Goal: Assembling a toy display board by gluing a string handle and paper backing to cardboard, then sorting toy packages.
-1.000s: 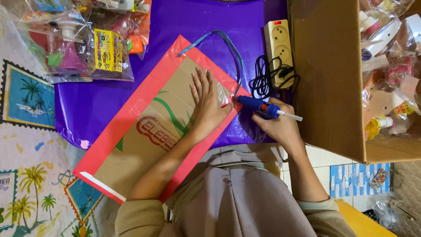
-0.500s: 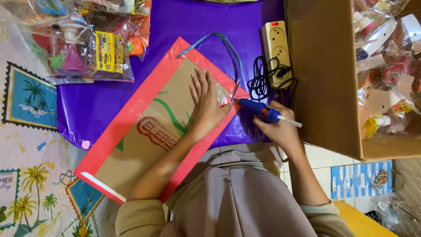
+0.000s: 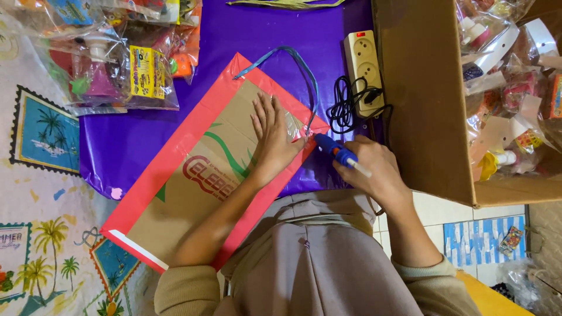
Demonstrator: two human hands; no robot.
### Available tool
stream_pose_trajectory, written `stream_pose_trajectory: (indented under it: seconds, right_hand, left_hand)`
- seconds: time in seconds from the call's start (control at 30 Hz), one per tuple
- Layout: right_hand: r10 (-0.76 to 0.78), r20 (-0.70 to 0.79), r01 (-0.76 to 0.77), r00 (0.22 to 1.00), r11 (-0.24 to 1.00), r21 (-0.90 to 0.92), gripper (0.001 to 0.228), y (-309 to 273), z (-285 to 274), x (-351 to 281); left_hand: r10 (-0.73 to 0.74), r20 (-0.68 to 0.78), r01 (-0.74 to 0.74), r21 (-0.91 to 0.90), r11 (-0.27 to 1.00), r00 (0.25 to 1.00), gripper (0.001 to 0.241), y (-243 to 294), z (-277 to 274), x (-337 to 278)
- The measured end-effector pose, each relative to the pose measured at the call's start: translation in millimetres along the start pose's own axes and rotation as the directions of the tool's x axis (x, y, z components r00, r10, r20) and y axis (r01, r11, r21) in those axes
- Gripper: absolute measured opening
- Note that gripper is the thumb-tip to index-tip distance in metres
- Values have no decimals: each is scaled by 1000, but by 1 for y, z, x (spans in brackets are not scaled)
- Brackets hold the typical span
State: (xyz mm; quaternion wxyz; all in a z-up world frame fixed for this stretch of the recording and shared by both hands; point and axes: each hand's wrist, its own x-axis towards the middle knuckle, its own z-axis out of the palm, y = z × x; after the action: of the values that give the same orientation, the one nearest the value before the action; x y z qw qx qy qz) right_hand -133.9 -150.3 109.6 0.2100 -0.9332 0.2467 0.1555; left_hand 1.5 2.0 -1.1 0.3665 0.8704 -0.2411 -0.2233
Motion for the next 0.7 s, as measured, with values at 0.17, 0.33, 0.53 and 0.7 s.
stream_pose_trajectory:
  seconds: [0.17, 0.33, 0.53, 0.7]
  right_hand:
    - [158, 34, -162, 987, 966, 202, 33, 1, -16, 6]
    - [192, 6, -179, 981, 902, 393, 27, 16, -6, 2]
    - [64, -276, 28, 959, 948, 318, 31, 17, 12, -20]
    - [-69, -549, 361, 833, 821, 443, 11, 42, 45, -18]
  left_hand:
    - [9, 8, -9, -24, 1000, 1000, 120, -6, 2, 3]
    - [37, 13, -36, -52, 998, 999, 119, -15, 4, 5]
    - [84, 5, -83, -161, 984, 996, 104, -25, -10, 3]
    - [-8, -157, -44, -329, 943, 988, 27, -24, -22, -21]
